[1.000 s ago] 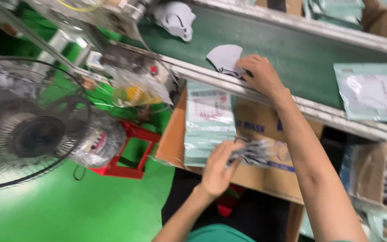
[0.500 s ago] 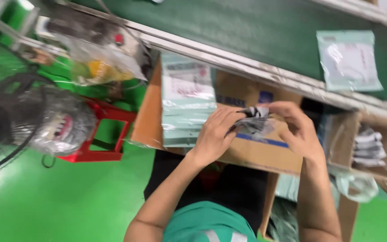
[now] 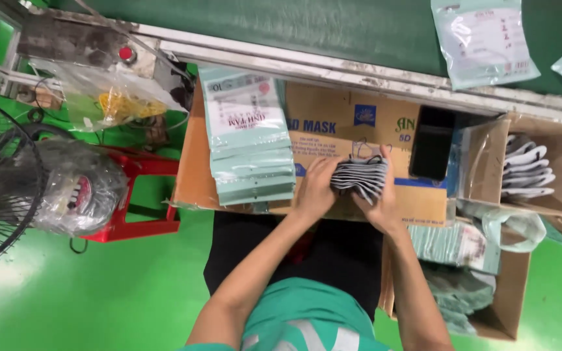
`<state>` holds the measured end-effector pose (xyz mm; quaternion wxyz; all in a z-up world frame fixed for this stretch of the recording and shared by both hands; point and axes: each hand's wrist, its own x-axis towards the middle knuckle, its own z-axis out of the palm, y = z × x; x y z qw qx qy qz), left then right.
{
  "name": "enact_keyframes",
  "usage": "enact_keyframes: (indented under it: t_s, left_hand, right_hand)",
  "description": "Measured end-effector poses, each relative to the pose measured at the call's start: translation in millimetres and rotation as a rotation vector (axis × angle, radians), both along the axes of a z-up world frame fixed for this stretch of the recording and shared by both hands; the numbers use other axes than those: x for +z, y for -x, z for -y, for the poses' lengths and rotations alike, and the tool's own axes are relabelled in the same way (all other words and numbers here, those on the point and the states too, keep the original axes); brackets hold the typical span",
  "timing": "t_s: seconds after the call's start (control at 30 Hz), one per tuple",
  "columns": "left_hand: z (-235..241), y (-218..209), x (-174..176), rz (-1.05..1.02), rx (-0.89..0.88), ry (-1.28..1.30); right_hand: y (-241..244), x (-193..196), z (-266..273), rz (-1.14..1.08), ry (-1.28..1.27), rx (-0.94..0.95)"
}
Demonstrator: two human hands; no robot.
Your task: Packing several face masks into plastic bags and placing them on a conveyor belt.
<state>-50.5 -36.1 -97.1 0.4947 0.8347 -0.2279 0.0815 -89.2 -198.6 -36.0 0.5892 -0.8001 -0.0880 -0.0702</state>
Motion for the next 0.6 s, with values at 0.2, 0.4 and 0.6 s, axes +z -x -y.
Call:
enact_keyframes:
  t_s: [0.2,0.4,0.6]
  left_hand:
    - [-16,11,74,-0.086,0.062,0.106]
    - [-137,-40,73,0.214,0.086,-0.264]
    - [-181,-96,58,0.112,0.015,-0.573]
  right_hand:
    - [-6,-57,13,-0.065,0.053,-0.252]
    - [-31,-31,0,0.095,-0.205,-0.400]
    - [-77,-24,-53,-0.162,-0.553,-0.173]
